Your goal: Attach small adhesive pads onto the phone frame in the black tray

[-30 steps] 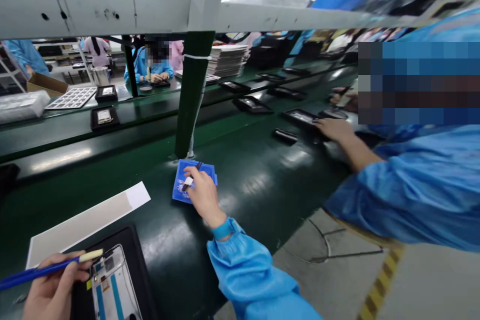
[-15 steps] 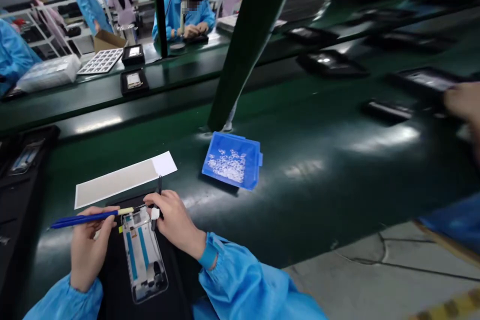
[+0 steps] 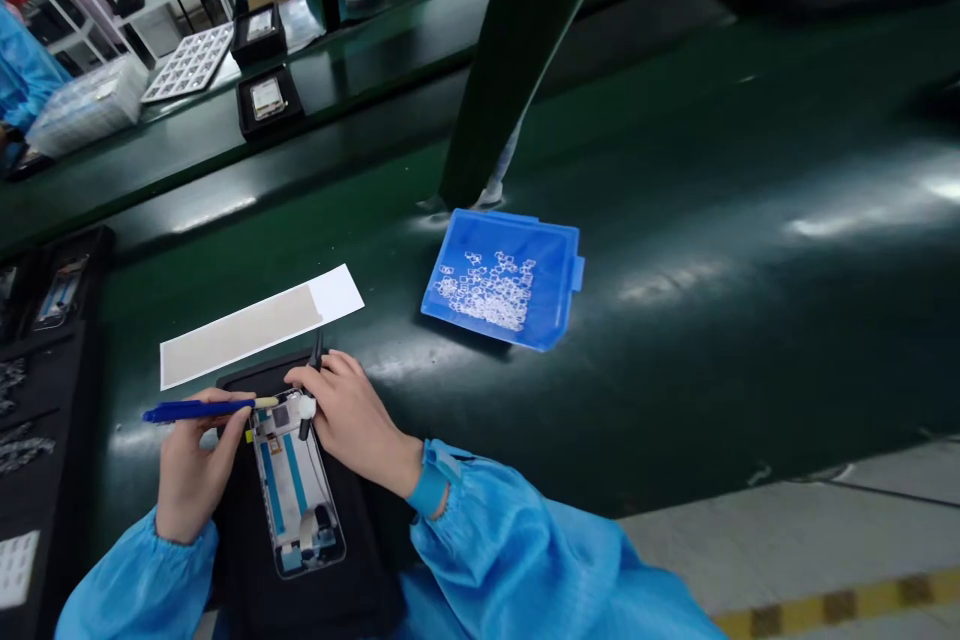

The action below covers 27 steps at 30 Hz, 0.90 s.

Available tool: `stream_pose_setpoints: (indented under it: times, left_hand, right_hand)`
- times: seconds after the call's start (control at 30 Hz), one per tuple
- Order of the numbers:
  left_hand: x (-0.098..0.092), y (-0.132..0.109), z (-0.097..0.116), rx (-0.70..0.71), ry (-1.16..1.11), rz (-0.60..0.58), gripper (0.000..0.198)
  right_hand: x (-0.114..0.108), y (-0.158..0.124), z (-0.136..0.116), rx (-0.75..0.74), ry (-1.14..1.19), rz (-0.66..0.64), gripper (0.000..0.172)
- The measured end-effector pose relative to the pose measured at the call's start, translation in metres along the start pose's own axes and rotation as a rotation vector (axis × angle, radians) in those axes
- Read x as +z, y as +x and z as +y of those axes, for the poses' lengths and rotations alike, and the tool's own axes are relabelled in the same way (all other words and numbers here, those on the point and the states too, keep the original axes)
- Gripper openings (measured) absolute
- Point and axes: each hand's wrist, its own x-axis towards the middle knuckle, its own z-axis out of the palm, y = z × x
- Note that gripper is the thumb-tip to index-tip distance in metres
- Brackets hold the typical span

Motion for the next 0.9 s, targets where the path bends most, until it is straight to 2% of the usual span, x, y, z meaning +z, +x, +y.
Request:
stream_pose_setpoints:
  times: [0.23, 0.6, 0.9]
  left_hand:
    - [0.0, 0.006, 0.009, 0.021, 0.044, -0.09, 0.008]
    - [-0.001, 0.009, 0.01, 0.015, 0.089, -0.14, 0.01]
    - [0.0, 0.013, 0.012, 0.118, 0.226, -0.152, 0.016]
  right_hand:
    - [-0.001, -0.002, 0.001, 0.021, -0.01, -0.028, 0.051]
    - [0.003, -0.003, 0.005, 0.031, -0.05, -0.037, 0.043]
    - [0.004, -0.004, 0.005, 0.038, -0.059, -0.044, 0.044]
